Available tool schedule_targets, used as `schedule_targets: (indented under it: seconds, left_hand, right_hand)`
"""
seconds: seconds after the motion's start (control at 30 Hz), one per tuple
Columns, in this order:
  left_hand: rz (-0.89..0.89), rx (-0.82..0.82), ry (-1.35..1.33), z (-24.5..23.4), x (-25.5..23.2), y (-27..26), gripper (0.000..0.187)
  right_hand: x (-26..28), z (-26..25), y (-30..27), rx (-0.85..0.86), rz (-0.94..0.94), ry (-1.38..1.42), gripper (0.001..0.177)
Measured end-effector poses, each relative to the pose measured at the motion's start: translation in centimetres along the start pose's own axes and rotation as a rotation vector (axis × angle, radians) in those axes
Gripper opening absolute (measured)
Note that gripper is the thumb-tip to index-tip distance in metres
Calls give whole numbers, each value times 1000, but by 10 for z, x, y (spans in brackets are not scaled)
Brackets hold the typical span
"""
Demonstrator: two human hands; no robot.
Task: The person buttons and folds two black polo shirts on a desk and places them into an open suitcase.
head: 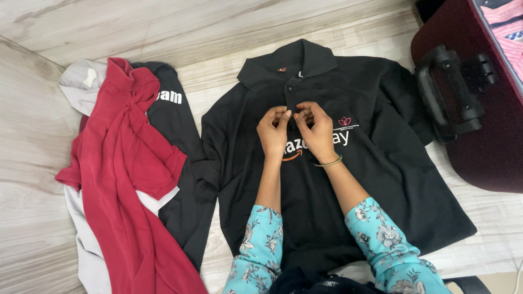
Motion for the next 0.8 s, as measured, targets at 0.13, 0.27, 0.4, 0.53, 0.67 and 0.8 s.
schedule_targets:
  seconds: [0.13,0.27,0.4,0.53,0.67,0.8]
  left_hand:
    - [3,58,-32,3,3,2,11]
    - [-3,101,-17,4,-2,1,17]
    - [327,-56,616,-4,-31,-11,52]
    - [182,-43,930,-8,-18,-1,76]
    - [175,-16,1021,-2,-7,2,78]
    - [257,1,1053,-5,-4,-2,76]
  right_hand:
    - [-3,-1,1,-22,9,-43,17]
    - [-8,0,0,-8,99,-41,18]
    - [7,1,-5,8,-121,-478,34]
    - [-3,4,-5,69,-123,-815,60]
    - [-15,8,-7,107,-100,-875,64]
    - [-14,5,-15,153,-109,-770,65]
Point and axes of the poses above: each hand's wrist, its own y-axis towards the middle knuckle, its own z-axis out of the palm, x = y × z, the point moved 6 cm from there along y, towards the middle knuckle, and after that the axes turned 2 degrees about y, right-handed, at the moved point
